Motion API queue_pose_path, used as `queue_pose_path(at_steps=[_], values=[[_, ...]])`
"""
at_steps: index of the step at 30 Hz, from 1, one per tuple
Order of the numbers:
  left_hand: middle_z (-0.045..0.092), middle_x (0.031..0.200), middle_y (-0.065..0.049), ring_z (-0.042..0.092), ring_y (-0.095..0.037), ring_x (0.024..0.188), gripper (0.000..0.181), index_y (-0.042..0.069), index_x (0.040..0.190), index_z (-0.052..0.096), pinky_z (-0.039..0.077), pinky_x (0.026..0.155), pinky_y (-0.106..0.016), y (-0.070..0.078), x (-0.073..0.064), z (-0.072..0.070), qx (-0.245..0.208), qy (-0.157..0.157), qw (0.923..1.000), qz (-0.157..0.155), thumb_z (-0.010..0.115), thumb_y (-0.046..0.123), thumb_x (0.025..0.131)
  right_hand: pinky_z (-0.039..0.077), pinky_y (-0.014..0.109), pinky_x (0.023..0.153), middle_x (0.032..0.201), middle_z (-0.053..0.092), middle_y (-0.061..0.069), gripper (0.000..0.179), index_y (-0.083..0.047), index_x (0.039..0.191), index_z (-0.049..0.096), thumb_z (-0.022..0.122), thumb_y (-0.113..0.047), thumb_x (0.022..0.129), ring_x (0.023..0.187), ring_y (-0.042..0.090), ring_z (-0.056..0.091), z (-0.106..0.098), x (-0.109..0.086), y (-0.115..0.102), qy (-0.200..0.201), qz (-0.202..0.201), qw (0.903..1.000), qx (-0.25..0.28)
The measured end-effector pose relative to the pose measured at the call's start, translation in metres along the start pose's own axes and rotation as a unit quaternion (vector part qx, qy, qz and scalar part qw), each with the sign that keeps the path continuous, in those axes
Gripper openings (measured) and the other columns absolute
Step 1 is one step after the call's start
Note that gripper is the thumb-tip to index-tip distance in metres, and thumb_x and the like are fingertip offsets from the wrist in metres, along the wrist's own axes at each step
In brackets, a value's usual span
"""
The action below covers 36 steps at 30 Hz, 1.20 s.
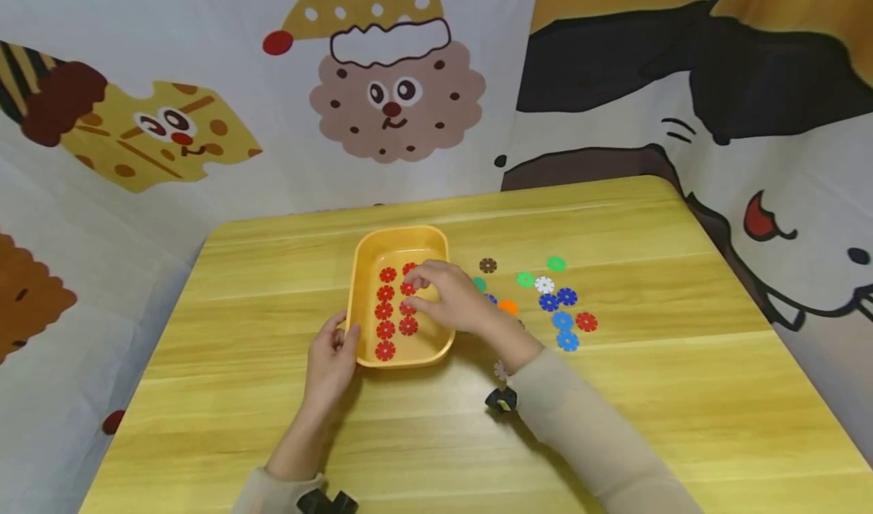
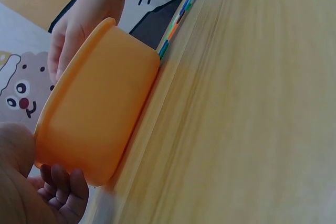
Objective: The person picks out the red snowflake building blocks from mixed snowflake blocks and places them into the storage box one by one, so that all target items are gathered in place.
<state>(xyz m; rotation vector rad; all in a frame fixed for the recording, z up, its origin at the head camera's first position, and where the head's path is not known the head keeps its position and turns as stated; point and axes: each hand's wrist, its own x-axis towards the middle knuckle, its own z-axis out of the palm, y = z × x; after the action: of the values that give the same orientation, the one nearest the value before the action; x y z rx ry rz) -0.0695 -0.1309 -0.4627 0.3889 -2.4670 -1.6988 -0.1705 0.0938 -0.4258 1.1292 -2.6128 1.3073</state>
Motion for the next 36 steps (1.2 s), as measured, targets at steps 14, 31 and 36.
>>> queue_pose_path(at_steps=[14,31,36], values=[[0.052,0.072,-0.004,0.044,-0.013,0.057,0.044,-0.001,0.141,0.053,0.038,0.046,-0.02,0.001,0.0,-0.001,0.004,-0.001,1.0,-0.002,0.061,0.017,0.101,0.056,0.041,0.083,0.093,0.068,0.002,0.028,-0.002,0.115,0.069,0.077,-0.012,0.091,0.087,0.016,0.062,-0.034,-0.024,0.016,0.088,0.001,0.996,-0.016],[0.052,0.072,-0.003,0.044,-0.012,0.056,0.045,-0.001,0.142,0.053,0.037,0.046,-0.02,0.0,0.0,-0.001,0.009,-0.004,0.9999,0.003,0.061,0.018,0.101,0.055,0.042,0.081,0.106,0.07,0.011,0.032,-0.004,0.12,0.067,0.077,-0.017,0.092,0.09,0.018,0.061,-0.063,-0.06,0.037,0.057,0.075,0.995,-0.034],[0.051,0.071,-0.003,0.043,-0.012,0.056,0.043,-0.002,0.138,0.056,0.037,0.046,-0.02,-0.001,0.0,-0.001,0.008,0.009,0.9998,0.017,0.063,0.016,0.1,0.055,0.049,0.084,0.107,0.069,0.014,0.036,0.0,0.123,0.065,0.076,-0.017,0.093,0.092,0.02,0.061,-0.072,-0.068,0.042,0.059,0.091,0.9935,-0.034]])
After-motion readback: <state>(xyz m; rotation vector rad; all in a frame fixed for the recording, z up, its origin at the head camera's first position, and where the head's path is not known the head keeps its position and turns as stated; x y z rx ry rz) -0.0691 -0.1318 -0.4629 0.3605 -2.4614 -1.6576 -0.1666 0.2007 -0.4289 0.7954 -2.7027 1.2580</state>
